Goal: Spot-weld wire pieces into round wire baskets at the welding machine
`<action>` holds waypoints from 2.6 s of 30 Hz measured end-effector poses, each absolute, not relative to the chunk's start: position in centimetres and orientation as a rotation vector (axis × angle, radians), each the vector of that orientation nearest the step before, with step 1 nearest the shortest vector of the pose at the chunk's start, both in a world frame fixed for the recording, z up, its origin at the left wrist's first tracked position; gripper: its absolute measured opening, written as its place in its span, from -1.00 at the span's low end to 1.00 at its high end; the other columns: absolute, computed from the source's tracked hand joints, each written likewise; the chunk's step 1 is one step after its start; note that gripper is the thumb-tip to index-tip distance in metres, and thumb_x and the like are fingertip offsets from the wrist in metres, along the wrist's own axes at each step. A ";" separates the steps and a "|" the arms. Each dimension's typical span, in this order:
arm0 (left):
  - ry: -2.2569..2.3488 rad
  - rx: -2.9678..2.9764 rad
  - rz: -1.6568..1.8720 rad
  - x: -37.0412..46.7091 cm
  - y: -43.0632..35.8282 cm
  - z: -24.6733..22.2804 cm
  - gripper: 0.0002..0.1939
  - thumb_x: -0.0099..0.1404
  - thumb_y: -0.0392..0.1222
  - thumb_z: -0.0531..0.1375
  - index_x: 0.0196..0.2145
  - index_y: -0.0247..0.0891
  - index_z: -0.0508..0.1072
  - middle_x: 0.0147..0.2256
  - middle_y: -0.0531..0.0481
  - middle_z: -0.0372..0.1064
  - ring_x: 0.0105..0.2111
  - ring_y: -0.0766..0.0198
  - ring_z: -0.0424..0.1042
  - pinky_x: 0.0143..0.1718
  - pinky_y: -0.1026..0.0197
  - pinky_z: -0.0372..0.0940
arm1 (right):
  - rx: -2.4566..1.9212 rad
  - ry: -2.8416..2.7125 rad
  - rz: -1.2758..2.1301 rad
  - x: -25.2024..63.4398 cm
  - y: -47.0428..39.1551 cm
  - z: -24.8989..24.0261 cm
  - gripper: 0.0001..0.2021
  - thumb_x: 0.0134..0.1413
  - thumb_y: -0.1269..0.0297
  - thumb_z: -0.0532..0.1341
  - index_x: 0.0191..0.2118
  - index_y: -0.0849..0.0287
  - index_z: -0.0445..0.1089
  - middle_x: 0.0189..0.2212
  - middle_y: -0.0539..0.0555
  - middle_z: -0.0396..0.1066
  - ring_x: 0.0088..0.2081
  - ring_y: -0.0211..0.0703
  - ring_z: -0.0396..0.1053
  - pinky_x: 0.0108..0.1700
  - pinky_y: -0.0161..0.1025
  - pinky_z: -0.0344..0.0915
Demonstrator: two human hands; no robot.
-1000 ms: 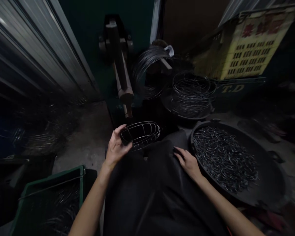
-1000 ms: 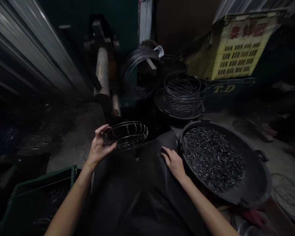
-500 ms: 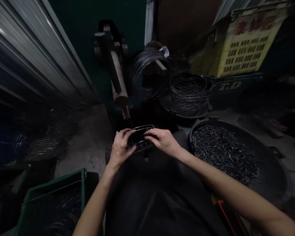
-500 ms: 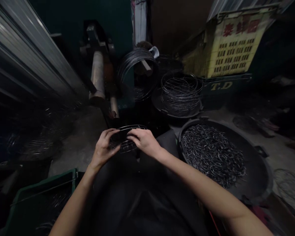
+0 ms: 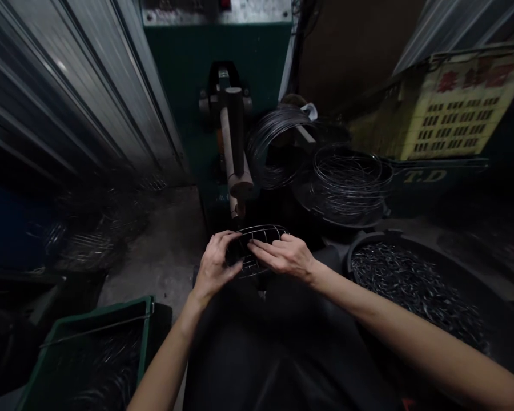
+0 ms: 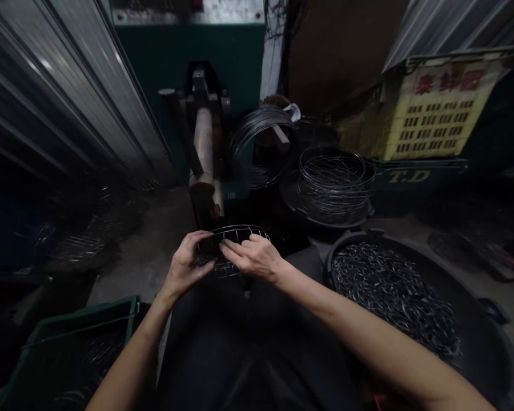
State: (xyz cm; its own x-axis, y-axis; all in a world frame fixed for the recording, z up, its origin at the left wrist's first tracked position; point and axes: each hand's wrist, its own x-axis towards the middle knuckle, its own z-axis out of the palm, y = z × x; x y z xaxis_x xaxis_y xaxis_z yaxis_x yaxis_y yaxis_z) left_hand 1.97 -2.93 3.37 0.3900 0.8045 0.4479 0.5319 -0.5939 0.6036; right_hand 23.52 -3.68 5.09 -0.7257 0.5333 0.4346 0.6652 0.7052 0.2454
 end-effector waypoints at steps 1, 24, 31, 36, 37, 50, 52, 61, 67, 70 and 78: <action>1.152 2.298 1.048 1.8 -2.8 3.4 -0.50 0.11 -0.34 0.21 0.01 -0.17 0.25 -0.03 -0.12 0.28 0.02 0.11 0.31 0.06 0.00 0.28 | -0.932 -2.602 -0.538 23.6 -3.5 5.3 -0.67 0.22 0.44 0.06 0.02 0.06 0.41 -0.05 0.01 0.46 -0.48 -0.39 0.28 -0.43 -0.27 0.10; 1.215 2.335 1.156 0.9 -1.0 1.6 -0.48 0.12 -0.34 0.22 0.05 -0.19 0.24 -0.02 -0.16 0.24 0.01 0.09 0.30 0.04 -0.05 0.28 | -0.827 -2.573 -0.516 23.2 -1.1 4.6 -0.65 0.22 0.41 0.06 0.05 -0.02 0.38 0.03 -0.01 0.39 -0.49 -0.36 0.27 -0.46 -0.23 0.14; 1.211 2.364 1.161 0.9 0.5 1.5 -0.48 0.11 -0.33 0.22 0.04 -0.19 0.26 -0.02 -0.16 0.25 0.03 0.06 0.29 0.06 -0.08 0.26 | -0.859 -2.588 -0.533 22.8 -0.1 4.7 -0.63 0.24 0.45 0.01 0.05 0.01 0.39 0.04 0.00 0.38 -0.49 -0.36 0.28 -0.45 -0.24 0.18; 1.207 2.377 1.141 0.7 1.3 1.5 -0.48 0.09 -0.34 0.23 0.03 -0.18 0.27 -0.03 -0.16 0.26 0.03 0.05 0.30 0.05 -0.10 0.27 | -0.953 -2.625 -0.503 22.7 0.3 4.6 -0.61 0.24 0.46 -0.01 0.06 -0.02 0.38 0.04 -0.02 0.38 -0.47 -0.35 0.30 -0.43 -0.25 0.18; 1.209 2.382 1.137 0.7 1.4 1.6 -0.48 0.10 -0.34 0.23 0.03 -0.18 0.27 -0.02 -0.16 0.26 0.03 0.06 0.30 0.05 -0.09 0.27 | -0.947 -2.623 -0.519 22.7 0.3 4.6 -0.61 0.24 0.47 -0.01 0.06 -0.01 0.38 0.04 -0.02 0.38 -0.47 -0.35 0.30 -0.43 -0.25 0.17; 1.388 2.370 1.063 0.8 1.4 2.2 -0.39 0.10 -0.22 0.25 0.10 -0.25 0.18 -0.10 -0.14 0.31 -0.07 0.08 0.36 -0.02 0.00 0.31 | -1.173 -2.408 -0.219 24.7 -3.3 4.2 -0.69 0.26 0.28 0.06 0.06 -0.11 0.35 0.03 -0.02 0.39 -0.41 -0.35 0.37 -0.38 -0.27 0.12; 1.380 2.388 1.033 0.9 1.3 2.1 -0.42 0.09 -0.25 0.25 0.07 -0.26 0.21 -0.12 -0.14 0.31 -0.09 0.08 0.36 -0.02 -0.01 0.32 | -1.362 -2.213 -0.205 26.9 -5.4 4.2 -0.70 0.24 0.20 0.09 0.06 -0.07 0.37 -0.02 0.02 0.44 -0.33 -0.29 0.44 -0.35 -0.28 0.15; 1.045 2.787 0.791 -5.1 -7.7 5.2 -0.40 0.19 -0.33 0.19 0.15 -0.06 0.11 0.00 -0.11 0.29 0.11 0.03 0.26 0.22 -0.32 0.01 | -1.729 -1.830 0.309 31.5 -6.4 5.0 -0.76 0.12 0.11 0.15 -0.23 0.09 0.49 -0.31 0.01 0.53 -0.36 -0.15 0.45 -0.27 -0.25 0.30; 1.014 2.849 0.620 -9.5 -12.3 5.7 -0.45 0.20 -0.42 0.18 0.08 0.01 0.22 0.02 -0.08 0.29 0.14 0.05 0.23 0.17 -0.30 0.14 | -1.567 -2.351 0.873 23.4 -1.2 -0.1 -0.81 0.10 0.25 0.19 -0.16 0.07 0.47 -0.25 0.01 0.52 -0.24 -0.15 0.44 -0.19 -0.27 0.27; 1.031 2.839 0.614 -10.3 -13.0 5.8 -0.49 0.19 -0.45 0.17 0.04 -0.01 0.26 0.03 -0.09 0.28 0.16 0.04 0.22 0.16 -0.30 0.15 | -1.570 -2.441 1.014 19.0 0.4 -3.2 -0.79 0.08 0.26 0.21 -0.14 0.10 0.46 -0.28 0.05 0.52 -0.23 -0.14 0.43 -0.22 -0.30 0.25; 1.359 2.290 1.239 -13.4 -13.5 0.6 -0.16 -0.08 -0.27 0.43 0.11 0.07 0.16 0.18 -0.05 0.10 0.16 -0.01 0.22 0.08 -0.13 0.28 | -1.562 -2.404 1.228 15.7 0.9 -5.8 -0.89 0.06 0.30 0.22 -0.30 0.18 0.47 -0.43 -0.01 0.47 -0.36 -0.25 0.39 -0.25 -0.35 0.20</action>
